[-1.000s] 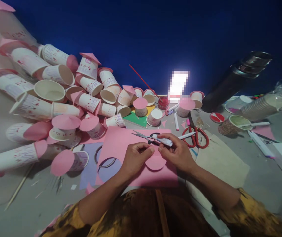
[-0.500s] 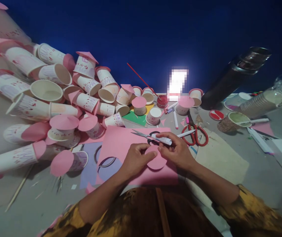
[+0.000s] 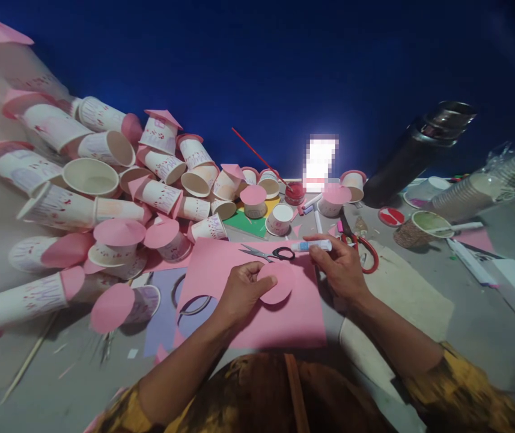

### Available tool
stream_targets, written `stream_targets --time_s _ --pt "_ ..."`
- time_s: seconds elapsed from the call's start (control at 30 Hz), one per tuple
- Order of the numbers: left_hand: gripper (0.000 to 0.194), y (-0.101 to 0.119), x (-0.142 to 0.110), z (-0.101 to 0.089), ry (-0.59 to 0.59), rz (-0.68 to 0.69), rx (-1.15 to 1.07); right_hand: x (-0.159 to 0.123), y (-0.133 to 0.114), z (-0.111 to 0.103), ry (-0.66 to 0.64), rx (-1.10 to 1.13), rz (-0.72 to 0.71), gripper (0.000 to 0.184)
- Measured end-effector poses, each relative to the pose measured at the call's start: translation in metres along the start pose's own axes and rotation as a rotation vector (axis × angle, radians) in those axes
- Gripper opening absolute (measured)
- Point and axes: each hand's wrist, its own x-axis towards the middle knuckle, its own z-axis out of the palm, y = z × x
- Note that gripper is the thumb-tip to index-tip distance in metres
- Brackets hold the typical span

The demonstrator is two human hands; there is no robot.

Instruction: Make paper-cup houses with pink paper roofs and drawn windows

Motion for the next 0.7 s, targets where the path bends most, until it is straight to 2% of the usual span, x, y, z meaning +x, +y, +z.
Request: stream_targets --time_s 0.1,0.23,0.43,0.5,0.6,0.7 --pt "0.022 0.005 0.000 -0.001 -0.018 0.001 0.125 0.004 0.000 -0.002 0.056 -0.038 -0.021 0.035" --pt "0.015 0.011 -0.002 -0.001 -0.037 0.087 0.295 0.010 0.004 -0.006 0.059 0.028 0.000 0.040" --pt "0.019 0.005 0.000 -0.004 0.017 0.062 0.083 0.010 0.007 -0.006 0.054 0.007 -0.018 0.038" --pt "0.021 0.004 0.002 -0.005 0.080 0.090 0.125 0.004 0.005 -0.003 0.074 0.002 -0.039 0.035" --pt "0.029 0.003 0.004 -0.005 0.122 0.147 0.232 -0.007 0.000 0.005 0.013 0.016 -0.109 0.028" --pt "0.033 0.000 0.004 -0.003 0.011 0.124 0.185 -0.017 -0.001 0.012 -0.084 -0.111 -0.293 0.020"
